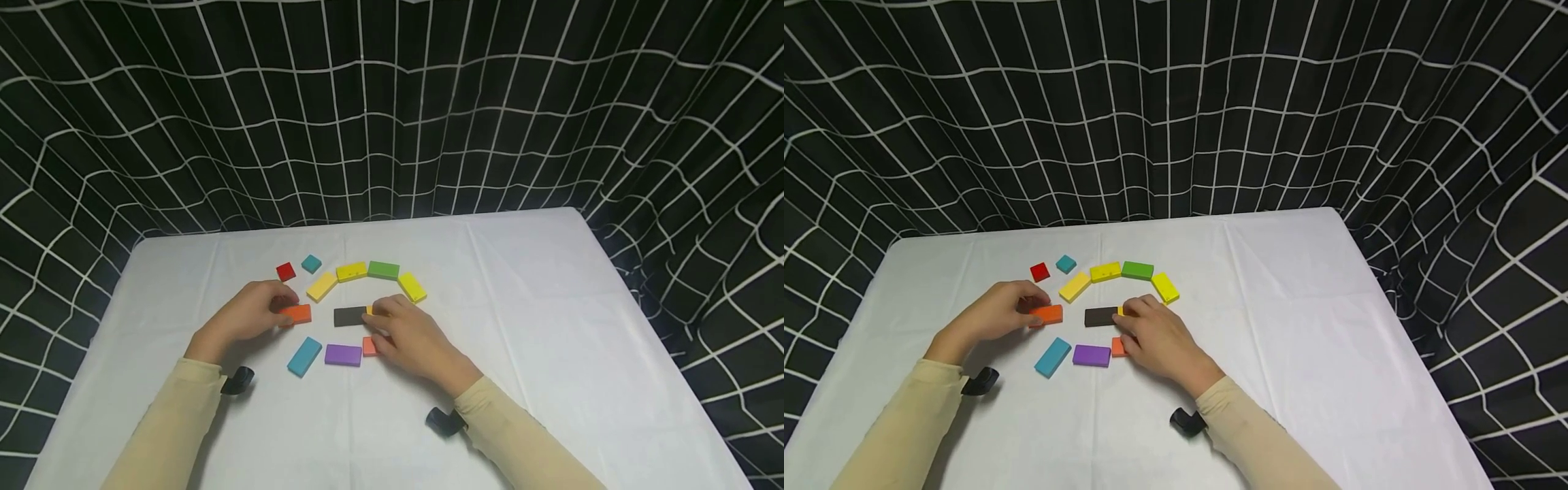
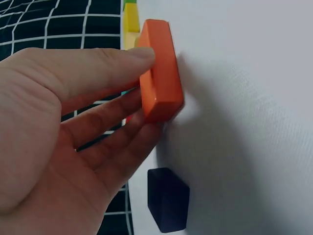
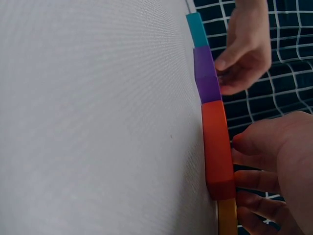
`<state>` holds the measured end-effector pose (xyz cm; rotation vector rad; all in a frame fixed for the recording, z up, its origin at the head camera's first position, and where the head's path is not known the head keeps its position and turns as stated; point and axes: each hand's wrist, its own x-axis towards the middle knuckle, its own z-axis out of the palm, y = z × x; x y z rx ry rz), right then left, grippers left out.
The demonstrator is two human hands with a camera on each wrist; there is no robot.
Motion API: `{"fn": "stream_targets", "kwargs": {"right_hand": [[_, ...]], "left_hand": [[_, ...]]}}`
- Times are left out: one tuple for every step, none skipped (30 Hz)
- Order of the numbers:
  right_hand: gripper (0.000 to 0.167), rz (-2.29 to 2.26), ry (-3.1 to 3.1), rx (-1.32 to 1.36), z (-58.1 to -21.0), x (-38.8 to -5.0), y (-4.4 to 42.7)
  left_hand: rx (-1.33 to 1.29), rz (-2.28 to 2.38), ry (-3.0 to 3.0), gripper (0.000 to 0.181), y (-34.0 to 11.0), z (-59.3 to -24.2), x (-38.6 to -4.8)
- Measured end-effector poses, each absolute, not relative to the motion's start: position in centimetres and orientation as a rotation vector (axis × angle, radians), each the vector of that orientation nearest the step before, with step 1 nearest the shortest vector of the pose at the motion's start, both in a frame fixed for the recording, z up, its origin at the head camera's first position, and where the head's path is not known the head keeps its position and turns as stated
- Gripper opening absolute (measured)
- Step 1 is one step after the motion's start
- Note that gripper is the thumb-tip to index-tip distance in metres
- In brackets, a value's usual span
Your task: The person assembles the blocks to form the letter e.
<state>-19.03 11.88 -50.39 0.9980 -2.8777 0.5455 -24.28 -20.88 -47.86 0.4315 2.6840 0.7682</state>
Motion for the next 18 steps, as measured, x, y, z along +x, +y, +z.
{"fn": "stream_targets", "kwargs": {"right_hand": [[0.040, 0.547, -2.876, 0.999, -50.4, -19.0, 11.9], [0.040, 0.553, -2.873, 1.001, -50.4, -19.1, 11.9], [0.040, 0.557, -2.871, 1.003, -50.4, -19.1, 11.9], [0.040, 0.558, -2.870, 1.005, -50.4, -19.1, 11.9], [0.040, 0.556, -2.871, 1.006, -50.4, -19.1, 11.9], [0.039, 0.557, -2.868, 1.009, -50.4, -19.1, 11.9], [0.039, 0.553, -2.868, 1.009, -50.5, -19.1, 11.9], [0.039, 0.549, -2.867, 1.009, -50.5, -19.1, 11.9], [0.040, 0.545, -2.868, 1.007, -50.5, -19.1, 11.9], [0.039, 0.542, -2.868, 1.006, -50.5, -19.1, 11.9], [0.039, 0.545, -2.863, 1.007, -50.5, -19.1, 11.9], [0.039, 0.546, -2.860, 1.008, -50.5, -19.1, 11.9], [0.039, 0.546, -2.860, 1.007, -50.4, -19.1, 11.9], [0.039, 0.550, -2.857, 1.009, -50.4, -19.1, 11.9], [0.039, 0.554, -2.856, 1.009, -50.3, -19.1, 11.9], [0.039, 0.557, -2.855, 1.012, -50.3, -19.0, 11.9], [0.038, 0.562, -2.853, 1.014, -50.2, -19.0, 12.0], [0.038, 0.564, -2.854, 1.013, -50.2, -19.0, 12.0]], "left_hand": [[0.429, 0.761, 2.681, 0.037, -20.8, -48.0, -24.3], [0.430, 0.751, 2.681, 0.036, -20.8, -48.1, -24.3], [0.421, 0.741, 2.682, 0.036, -20.7, -48.2, -24.3], [0.417, 0.731, 2.685, 0.035, -20.6, -48.3, -24.2], [0.408, 0.722, 2.691, 0.034, -20.6, -48.3, -24.2], [0.407, 0.716, 2.693, 0.033, -20.5, -48.3, -24.2], [0.405, 0.713, 2.696, 0.032, -20.4, -48.3, -24.1], [0.403, 0.712, 2.698, 0.030, -20.4, -48.3, -24.1], [0.399, 0.713, 2.701, 0.030, -20.3, -48.3, -24.0], [0.402, 0.715, 2.701, 0.029, -20.3, -48.3, -24.0], [0.402, 0.720, 2.699, 0.030, -20.2, -48.3, -24.0], [0.402, 0.724, 2.697, 0.030, -20.2, -48.3, -23.9], [0.396, 0.727, 2.698, 0.031, -20.1, -48.3, -23.9], [0.396, 0.730, 2.697, 0.033, -20.1, -48.3, -23.8], [0.391, 0.733, 2.697, 0.035, -20.0, -48.4, -23.8], [0.390, 0.735, 2.696, 0.037, -19.9, -48.3, -23.7], [0.379, 0.738, 2.698, 0.038, -19.8, -48.4, -23.7], [0.368, 0.741, 2.700, 0.039, -19.7, -48.4, -23.7]]}}
